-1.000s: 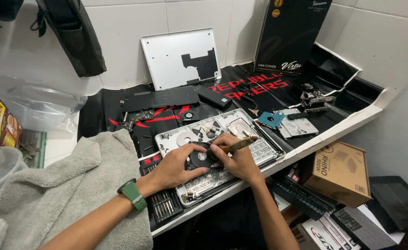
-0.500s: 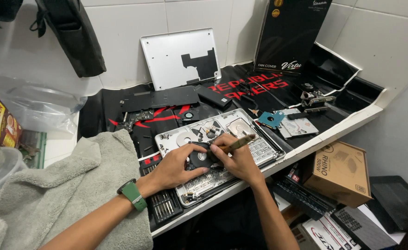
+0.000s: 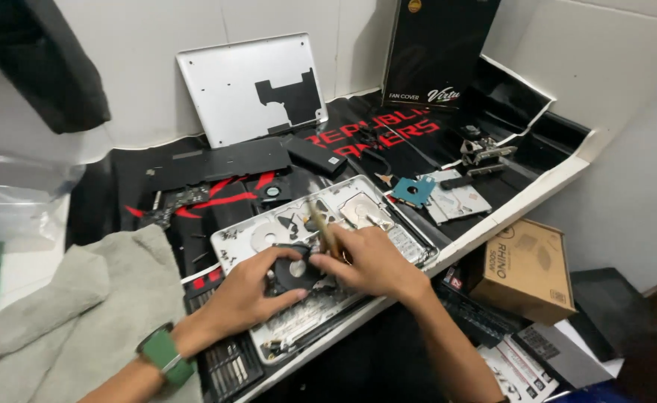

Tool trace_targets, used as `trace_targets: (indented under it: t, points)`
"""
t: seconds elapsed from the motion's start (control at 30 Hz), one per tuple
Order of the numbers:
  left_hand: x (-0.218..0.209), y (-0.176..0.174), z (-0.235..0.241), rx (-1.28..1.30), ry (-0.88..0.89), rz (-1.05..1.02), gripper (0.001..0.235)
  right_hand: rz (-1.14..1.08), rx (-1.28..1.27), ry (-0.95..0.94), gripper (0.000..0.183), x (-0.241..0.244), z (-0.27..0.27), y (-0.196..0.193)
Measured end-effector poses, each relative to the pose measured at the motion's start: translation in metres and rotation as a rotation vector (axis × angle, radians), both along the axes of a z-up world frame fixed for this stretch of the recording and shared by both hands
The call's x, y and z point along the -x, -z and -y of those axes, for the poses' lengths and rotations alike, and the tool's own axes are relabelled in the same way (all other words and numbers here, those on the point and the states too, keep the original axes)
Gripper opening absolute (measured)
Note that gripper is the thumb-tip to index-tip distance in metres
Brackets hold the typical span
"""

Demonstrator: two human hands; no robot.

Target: The person uses a brush to clean a small black electronic component held in the left hand over a disassembled laptop chassis. The person repeatedly brushes the component's surfaces and edges while occasionally repositioning it. A phone mounted on a box is briefly adjusted at the start.

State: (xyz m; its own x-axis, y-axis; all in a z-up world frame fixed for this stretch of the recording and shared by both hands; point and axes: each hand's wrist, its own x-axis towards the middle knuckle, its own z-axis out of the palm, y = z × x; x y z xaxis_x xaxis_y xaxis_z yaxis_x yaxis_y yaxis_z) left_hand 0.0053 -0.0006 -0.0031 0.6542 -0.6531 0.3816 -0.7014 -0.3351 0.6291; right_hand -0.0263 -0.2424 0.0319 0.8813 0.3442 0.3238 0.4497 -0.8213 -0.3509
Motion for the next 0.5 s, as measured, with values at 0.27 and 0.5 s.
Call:
trace_targets:
  t: [0.27,0.5]
  points:
    - [-0.005,0.003,0.0,-0.111,-0.139,-0.349,0.053,-0.217,0.378,-0.109,0.066,-0.033,0.016,-0.045]
    - [-0.088,0.22,-0.011,-0.227,-0.238,-0.467,0.048,0.069,0.242,0.387,0.037,-0.143,0.121,-0.155]
